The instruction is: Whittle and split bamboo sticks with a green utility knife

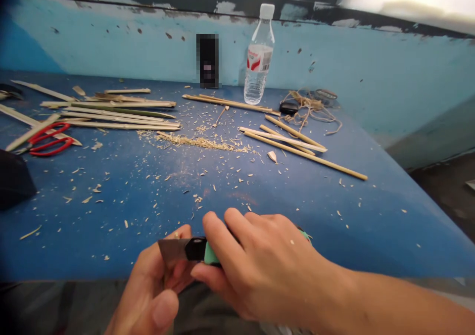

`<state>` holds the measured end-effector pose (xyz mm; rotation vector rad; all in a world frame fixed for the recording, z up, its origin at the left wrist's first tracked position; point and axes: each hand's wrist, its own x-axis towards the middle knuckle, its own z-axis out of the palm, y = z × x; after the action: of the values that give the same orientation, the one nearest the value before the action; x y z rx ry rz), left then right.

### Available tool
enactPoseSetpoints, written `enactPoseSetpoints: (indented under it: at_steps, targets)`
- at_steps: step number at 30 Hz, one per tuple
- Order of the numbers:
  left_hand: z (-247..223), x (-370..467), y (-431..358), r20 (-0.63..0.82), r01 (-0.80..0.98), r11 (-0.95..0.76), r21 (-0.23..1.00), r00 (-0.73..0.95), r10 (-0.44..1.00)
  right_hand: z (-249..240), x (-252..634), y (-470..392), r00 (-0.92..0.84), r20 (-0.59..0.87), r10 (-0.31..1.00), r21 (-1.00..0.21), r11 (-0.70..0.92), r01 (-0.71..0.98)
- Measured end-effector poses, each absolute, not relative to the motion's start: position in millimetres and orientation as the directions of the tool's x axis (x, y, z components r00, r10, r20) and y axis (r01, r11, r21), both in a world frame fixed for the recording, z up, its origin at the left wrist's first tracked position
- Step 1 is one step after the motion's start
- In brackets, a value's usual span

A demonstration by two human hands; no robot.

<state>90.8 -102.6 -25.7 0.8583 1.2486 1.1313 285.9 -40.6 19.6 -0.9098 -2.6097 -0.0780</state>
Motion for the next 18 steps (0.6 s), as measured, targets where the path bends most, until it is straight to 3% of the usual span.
enactPoseSetpoints:
  at_steps: [5, 10, 15, 18]
  targets:
    - [-30.1, 89.3, -87.8, -0.204, -0.099, 0.229, 0.968, 0.214, 0.955, 13.1, 283.5, -23.2, -0.794, 0.337, 0.505, -0.130, 0.861, 0.492]
    - [-20.4, 96.4, -77.8, -0.129, -0.075, 0.142, 0.987, 0.155, 0.979, 3.9, 281.9, -16.1, -0.806, 0.312, 0.503, -0.195, 0.864, 0.464]
    - [-22.9, 100.2, -80.7, -0.099, -0.122, 0.115, 0.986, 0.133, 0.986, -3.8, 286.8, -14.4, -0.768, 0.378, 0.517, -0.209, 0.856, 0.473]
    - [-22.1, 102.0, -84.3, -0.086, -0.331, 0.141, 0.933, 0.177, 0.980, -0.8, 286.1, -16.2, -0.719, 0.394, 0.572, -0.384, 0.813, 0.437]
